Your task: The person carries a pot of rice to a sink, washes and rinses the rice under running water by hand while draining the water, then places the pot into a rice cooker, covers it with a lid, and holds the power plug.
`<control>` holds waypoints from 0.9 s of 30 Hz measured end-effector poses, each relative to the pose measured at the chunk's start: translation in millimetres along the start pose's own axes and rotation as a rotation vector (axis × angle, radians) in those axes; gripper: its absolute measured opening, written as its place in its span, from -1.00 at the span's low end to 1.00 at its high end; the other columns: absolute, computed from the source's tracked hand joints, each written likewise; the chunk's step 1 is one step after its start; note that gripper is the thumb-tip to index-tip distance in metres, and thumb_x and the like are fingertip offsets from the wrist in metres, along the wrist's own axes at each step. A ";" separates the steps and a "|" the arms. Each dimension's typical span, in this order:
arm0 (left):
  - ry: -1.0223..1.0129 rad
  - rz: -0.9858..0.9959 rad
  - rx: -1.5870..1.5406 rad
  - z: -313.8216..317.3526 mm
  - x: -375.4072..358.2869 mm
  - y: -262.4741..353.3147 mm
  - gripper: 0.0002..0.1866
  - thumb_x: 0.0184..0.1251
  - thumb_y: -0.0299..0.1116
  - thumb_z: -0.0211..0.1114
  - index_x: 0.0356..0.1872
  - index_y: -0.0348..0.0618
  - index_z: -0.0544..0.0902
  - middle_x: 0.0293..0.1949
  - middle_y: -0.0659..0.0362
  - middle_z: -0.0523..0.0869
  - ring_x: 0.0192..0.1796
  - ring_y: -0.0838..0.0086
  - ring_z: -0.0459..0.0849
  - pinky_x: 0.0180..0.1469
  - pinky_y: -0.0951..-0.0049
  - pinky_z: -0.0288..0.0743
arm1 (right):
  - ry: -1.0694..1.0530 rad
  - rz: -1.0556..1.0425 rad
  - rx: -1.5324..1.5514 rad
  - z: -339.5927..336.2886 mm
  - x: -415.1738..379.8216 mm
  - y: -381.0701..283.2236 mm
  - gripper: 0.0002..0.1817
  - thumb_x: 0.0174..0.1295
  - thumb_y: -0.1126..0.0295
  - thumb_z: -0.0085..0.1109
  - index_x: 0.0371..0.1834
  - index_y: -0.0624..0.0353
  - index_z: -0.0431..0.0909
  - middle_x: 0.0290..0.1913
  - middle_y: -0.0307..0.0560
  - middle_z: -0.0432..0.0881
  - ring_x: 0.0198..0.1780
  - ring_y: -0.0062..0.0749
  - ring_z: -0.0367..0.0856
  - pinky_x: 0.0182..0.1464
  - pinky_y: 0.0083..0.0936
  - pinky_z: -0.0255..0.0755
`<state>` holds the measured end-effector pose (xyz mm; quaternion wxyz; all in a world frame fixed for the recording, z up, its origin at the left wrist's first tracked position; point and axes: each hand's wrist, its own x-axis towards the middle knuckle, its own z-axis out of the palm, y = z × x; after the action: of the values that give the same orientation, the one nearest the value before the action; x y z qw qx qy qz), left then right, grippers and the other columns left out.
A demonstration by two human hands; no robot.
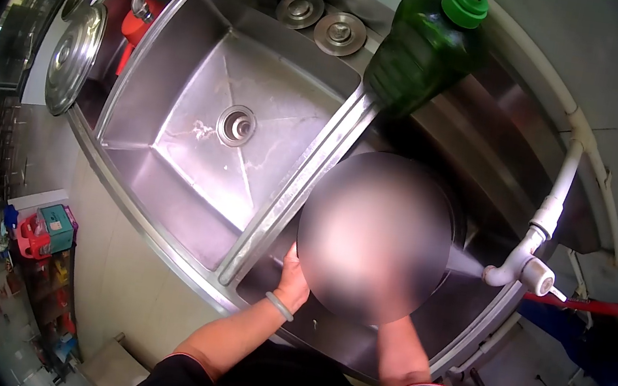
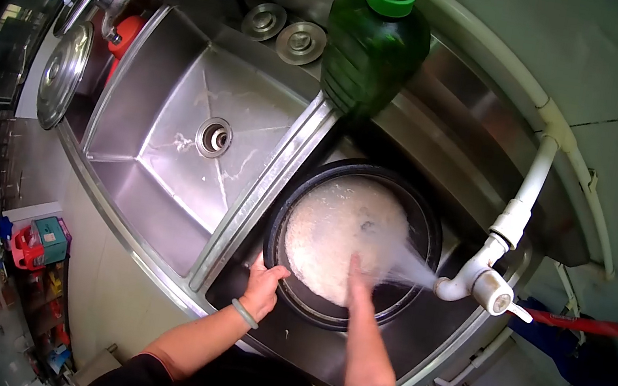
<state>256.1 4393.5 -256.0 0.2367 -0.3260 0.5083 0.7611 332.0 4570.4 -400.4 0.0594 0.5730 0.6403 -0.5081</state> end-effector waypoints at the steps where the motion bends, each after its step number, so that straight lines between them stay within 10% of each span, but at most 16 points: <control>1: 0.016 -0.014 0.016 1.7 -0.7 1.6 -0.44 0.05 -0.81 0.08 0.13 -0.20 0.54 -0.08 0.19 0.70 -0.14 0.49 0.66 -0.09 0.47 0.58 | 0.000 -0.001 -0.002 7.9 -18.4 -13.8 -0.21 0.32 -0.05 0.19 0.45 0.24 0.21 0.40 0.22 0.37 0.37 0.12 0.38 0.44 -0.08 0.23; 7: 0.002 -0.056 0.080 -0.4 -3.8 12.1 -0.41 0.03 -0.83 0.09 0.17 -0.19 0.51 -0.05 0.18 0.69 -0.11 0.47 0.66 -0.05 0.47 0.58 | -0.090 0.299 1.001 -21.9 -14.5 -63.7 -0.23 0.25 -0.11 0.20 0.33 0.26 0.35 0.39 0.23 0.37 0.40 0.12 0.33 0.45 0.00 0.17; 17: 0.040 -0.056 0.102 4.4 3.7 4.9 -0.37 0.05 -0.86 0.07 0.22 -0.17 0.48 -0.03 0.16 0.68 -0.11 0.51 0.65 -0.05 0.46 0.58 | 0.459 -0.442 -0.700 74.6 21.4 -138.8 -0.24 0.13 -0.21 0.22 0.13 0.29 0.57 0.37 0.24 0.38 0.44 0.14 0.25 0.46 0.15 0.07; 21: 0.025 -0.043 0.069 0.9 8.3 2.5 -0.38 0.05 -0.86 0.06 0.20 -0.18 0.50 -0.05 0.17 0.70 -0.12 0.51 0.66 -0.06 0.47 0.58 | 0.002 -0.855 -0.767 59.7 -33.1 -140.4 -0.36 0.04 -0.11 0.31 0.10 0.09 0.65 0.41 0.08 0.35 0.54 0.10 0.05 0.51 0.29 -0.17; 23: 0.017 -0.032 0.060 5.3 6.9 4.7 -0.39 0.04 -0.86 0.06 0.19 -0.18 0.50 -0.06 0.18 0.70 -0.13 0.51 0.66 -0.07 0.47 0.59 | -0.616 -1.147 -0.972 30.4 -27.4 -120.8 -0.53 0.01 0.05 0.34 0.04 -0.12 0.70 0.40 -0.11 0.38 0.53 0.03 0.09 0.48 0.43 -0.24; 27: -0.020 0.003 0.035 -1.0 7.8 1.9 -0.43 0.04 -0.85 0.05 0.14 -0.21 0.52 -0.05 0.18 0.70 -0.10 0.48 0.67 -0.03 0.46 0.58 | -0.795 -1.242 -1.269 -26.5 3.3 -134.5 -0.63 0.09 0.23 0.25 0.01 -0.05 0.70 0.41 -0.18 0.38 0.53 -0.04 0.11 0.46 0.36 -0.07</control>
<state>249.8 4392.1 -260.9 0.2466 -0.3133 0.5196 0.7557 237.5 4615.0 -311.6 0.2903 -0.2188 0.9167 -0.1658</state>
